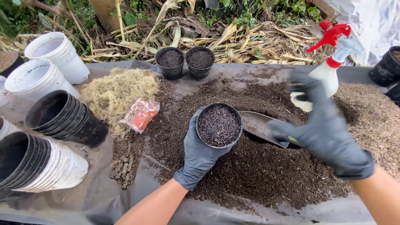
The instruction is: Preparing a seed pot by filling it with soil, adding mulch and seeds, and watering it with a spray bottle.
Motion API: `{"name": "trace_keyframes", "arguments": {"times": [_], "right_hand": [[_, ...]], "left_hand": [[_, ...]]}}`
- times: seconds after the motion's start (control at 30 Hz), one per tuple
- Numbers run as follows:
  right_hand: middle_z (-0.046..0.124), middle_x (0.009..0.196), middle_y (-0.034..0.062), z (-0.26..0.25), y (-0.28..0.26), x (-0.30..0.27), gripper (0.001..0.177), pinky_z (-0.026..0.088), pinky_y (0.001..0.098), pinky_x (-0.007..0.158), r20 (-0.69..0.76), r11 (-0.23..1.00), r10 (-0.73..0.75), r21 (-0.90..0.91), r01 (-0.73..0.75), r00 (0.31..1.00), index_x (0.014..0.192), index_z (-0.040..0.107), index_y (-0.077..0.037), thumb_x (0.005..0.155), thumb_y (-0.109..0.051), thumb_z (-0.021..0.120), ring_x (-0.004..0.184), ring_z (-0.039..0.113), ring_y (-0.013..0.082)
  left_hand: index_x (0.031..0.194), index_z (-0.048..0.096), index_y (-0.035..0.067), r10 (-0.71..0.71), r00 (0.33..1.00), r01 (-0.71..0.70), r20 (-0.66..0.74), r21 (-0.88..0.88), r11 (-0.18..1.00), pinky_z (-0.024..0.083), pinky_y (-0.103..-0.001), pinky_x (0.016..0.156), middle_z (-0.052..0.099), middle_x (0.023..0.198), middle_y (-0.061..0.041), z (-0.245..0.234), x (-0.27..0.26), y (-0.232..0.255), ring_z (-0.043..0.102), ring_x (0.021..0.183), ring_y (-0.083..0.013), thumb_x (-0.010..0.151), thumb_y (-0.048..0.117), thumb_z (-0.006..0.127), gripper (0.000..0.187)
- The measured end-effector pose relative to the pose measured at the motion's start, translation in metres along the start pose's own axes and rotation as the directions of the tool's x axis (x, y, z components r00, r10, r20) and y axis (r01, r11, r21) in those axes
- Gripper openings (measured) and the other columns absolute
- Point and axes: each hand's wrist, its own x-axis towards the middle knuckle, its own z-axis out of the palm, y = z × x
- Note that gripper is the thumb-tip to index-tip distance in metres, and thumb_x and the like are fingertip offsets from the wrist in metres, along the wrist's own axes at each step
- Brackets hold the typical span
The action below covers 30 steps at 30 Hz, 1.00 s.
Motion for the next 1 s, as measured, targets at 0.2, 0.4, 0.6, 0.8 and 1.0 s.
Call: {"name": "trace_keyframes", "arguments": {"times": [0.2, 0.4, 0.6, 0.8, 1.0], "right_hand": [[0.019, 0.165, 0.0205, 0.07, 0.001, -0.002, 0.145, 0.019, 0.0438, 0.123, 0.48, 0.979, -0.179, 0.0, 0.204, 0.859, 0.16, 0.009, -0.006, 0.053, -0.031, 0.104, 0.15, 0.025, 0.0354], [0.029, 0.163, 0.0245, 0.088, -0.009, 0.023, 0.137, 0.02, 0.0431, 0.128, 0.404, 0.853, -0.507, 0.111, 0.51, 0.761, 0.157, 0.021, 0.003, 0.057, -0.047, 0.1, 0.154, 0.028, 0.0375], [0.036, 0.163, 0.0209, 0.1, 0.057, 0.114, 0.086, 0.027, 0.0446, 0.125, 0.515, 0.889, -0.053, 0.414, -0.194, 0.856, 0.16, 0.033, -0.014, 0.086, -0.043, 0.067, 0.147, 0.038, 0.0348], [0.025, 0.172, 0.0109, 0.212, 0.357, 0.224, 0.083, 0.016, 0.0472, 0.131, 0.587, 0.487, -0.398, -0.516, 0.705, 0.705, 0.166, 0.029, -0.025, 0.096, -0.067, 0.045, 0.156, 0.021, 0.0349], [0.009, 0.174, 0.0077, 0.232, 0.206, 0.162, 0.063, 0.001, 0.0489, 0.128, 0.725, 0.897, -0.081, -0.246, 0.368, 0.684, 0.166, 0.017, -0.025, 0.109, -0.054, 0.021, 0.157, 0.007, 0.0302]], "left_hand": [[0.141, 0.042, 0.006, 0.491, 0.82, -0.359, 0.293, 0.933, 0.043, 0.047, -0.035, 0.115, 0.059, 0.14, -0.015, 0.02, -0.004, 0.01, 0.063, 0.13, -0.0298, 0.056, 0.035, 0.096, 0.105], [0.147, 0.04, 0.007, 0.427, 0.889, -0.409, 0.166, 0.707, 0.577, 0.041, -0.04, 0.121, 0.053, 0.146, -0.015, 0.019, -0.003, 0.003, 0.056, 0.133, -0.0256, 0.061, 0.009, 0.092, 0.1], [0.139, 0.045, 0.015, 0.497, 0.854, -0.403, 0.158, 0.803, 0.438, 0.051, -0.036, 0.111, 0.061, 0.138, -0.013, 0.029, 0.007, 0.011, 0.064, 0.122, -0.0255, 0.065, 0.015, 0.092, 0.088], [0.14, 0.043, 0.017, 0.535, 0.84, -0.393, 0.089, 0.779, 0.488, 0.051, -0.041, 0.111, 0.056, 0.143, -0.014, 0.016, 0.025, 0.024, 0.06, 0.127, -0.0282, 0.062, 0.013, 0.093, 0.093], [0.14, 0.041, 0.02, 0.535, 0.845, -0.352, 0.007, 0.761, 0.545, 0.051, -0.045, 0.112, 0.051, 0.147, -0.015, 0.001, 0.025, 0.027, 0.057, 0.132, -0.0309, 0.059, 0.011, 0.094, 0.098]]}}
